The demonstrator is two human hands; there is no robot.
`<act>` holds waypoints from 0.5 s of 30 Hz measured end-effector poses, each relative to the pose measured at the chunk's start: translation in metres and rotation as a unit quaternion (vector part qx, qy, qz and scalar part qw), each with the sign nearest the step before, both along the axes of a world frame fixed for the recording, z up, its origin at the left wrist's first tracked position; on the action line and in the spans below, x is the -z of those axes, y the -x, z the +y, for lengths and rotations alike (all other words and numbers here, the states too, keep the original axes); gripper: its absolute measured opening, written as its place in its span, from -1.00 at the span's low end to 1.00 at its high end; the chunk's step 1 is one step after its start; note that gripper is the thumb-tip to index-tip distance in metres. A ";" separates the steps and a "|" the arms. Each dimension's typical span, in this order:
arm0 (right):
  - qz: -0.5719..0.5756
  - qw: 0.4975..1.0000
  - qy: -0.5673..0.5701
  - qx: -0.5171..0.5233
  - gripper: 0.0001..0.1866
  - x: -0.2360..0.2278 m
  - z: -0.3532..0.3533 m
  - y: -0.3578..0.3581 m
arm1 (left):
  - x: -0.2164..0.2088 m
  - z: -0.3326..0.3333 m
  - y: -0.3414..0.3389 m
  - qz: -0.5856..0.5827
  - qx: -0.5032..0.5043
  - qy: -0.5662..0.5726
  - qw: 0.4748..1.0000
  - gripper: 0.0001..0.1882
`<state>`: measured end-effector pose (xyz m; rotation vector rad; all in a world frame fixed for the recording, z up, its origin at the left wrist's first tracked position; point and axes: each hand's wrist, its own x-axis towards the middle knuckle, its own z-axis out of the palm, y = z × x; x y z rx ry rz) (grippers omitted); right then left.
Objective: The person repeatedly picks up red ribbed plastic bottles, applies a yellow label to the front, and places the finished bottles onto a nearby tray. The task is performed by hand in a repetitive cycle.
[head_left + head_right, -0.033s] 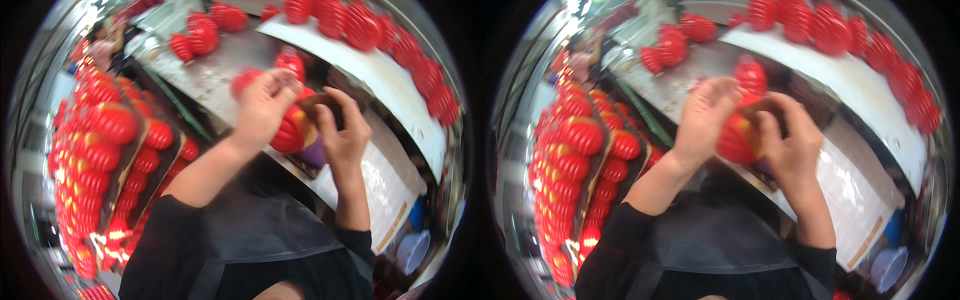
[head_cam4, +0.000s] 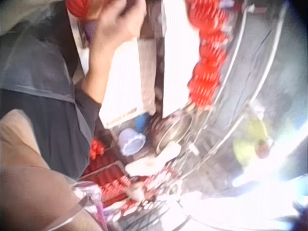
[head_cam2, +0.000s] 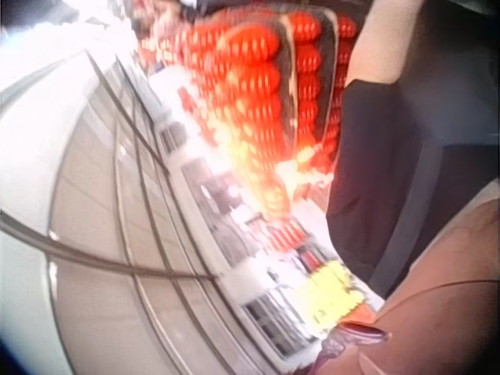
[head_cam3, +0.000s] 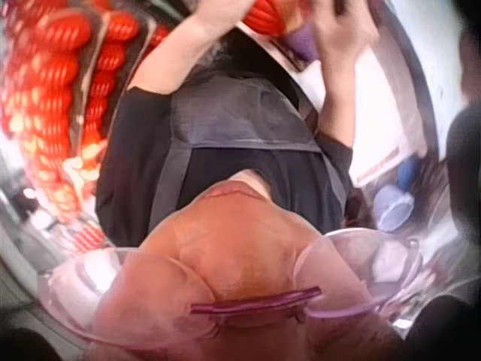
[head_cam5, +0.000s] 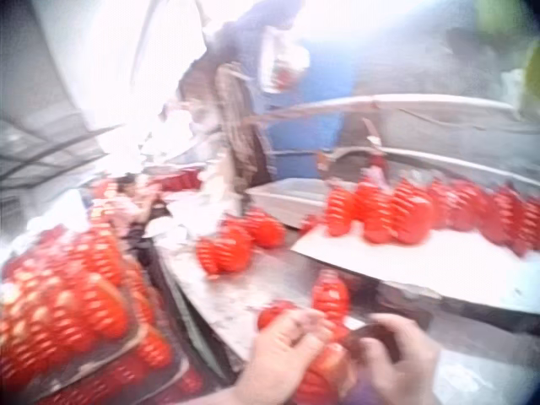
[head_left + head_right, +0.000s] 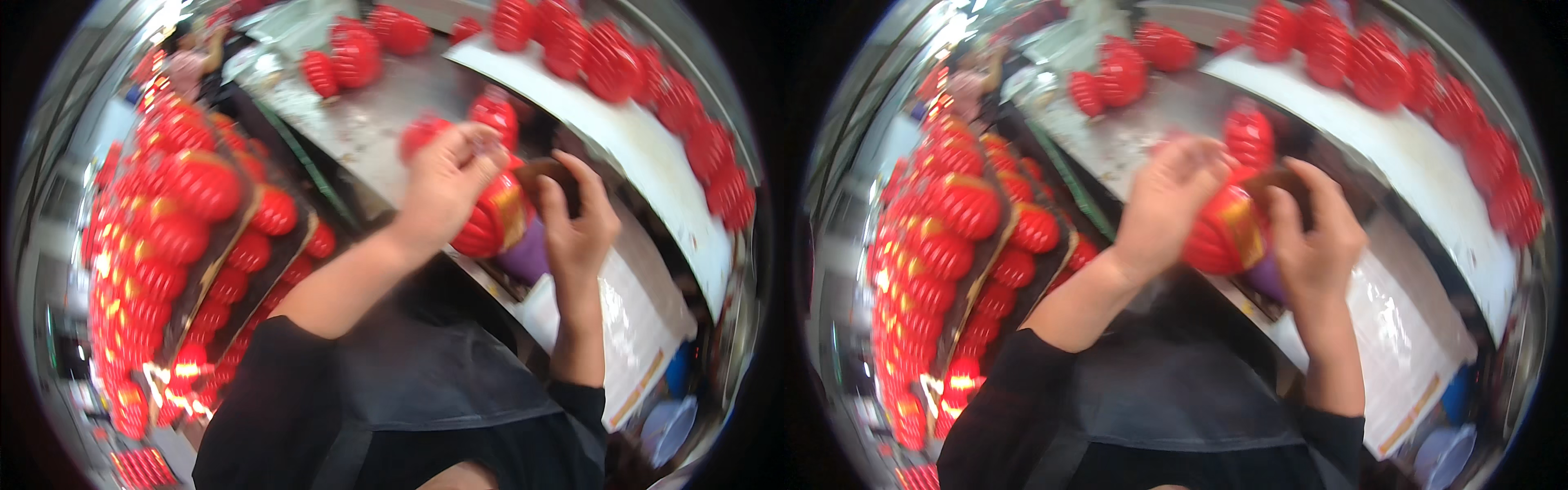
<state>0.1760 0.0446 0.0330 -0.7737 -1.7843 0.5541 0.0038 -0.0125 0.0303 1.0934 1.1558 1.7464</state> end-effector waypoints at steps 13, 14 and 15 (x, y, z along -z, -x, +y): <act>0.088 0.898 0.288 -0.320 -0.59 0.023 0.008 0.087 | -0.071 -0.277 0.083 0.175 -0.265 0.014 0.948 -0.70; 0.079 0.886 0.293 -0.350 -0.60 0.023 0.011 0.094 | -0.080 -0.310 0.087 0.174 -0.308 -0.001 0.935 -0.71; 0.082 0.870 0.286 -0.394 -0.61 0.021 0.016 0.102 | -0.088 -0.343 0.090 0.172 -0.355 -0.012 0.919 -0.72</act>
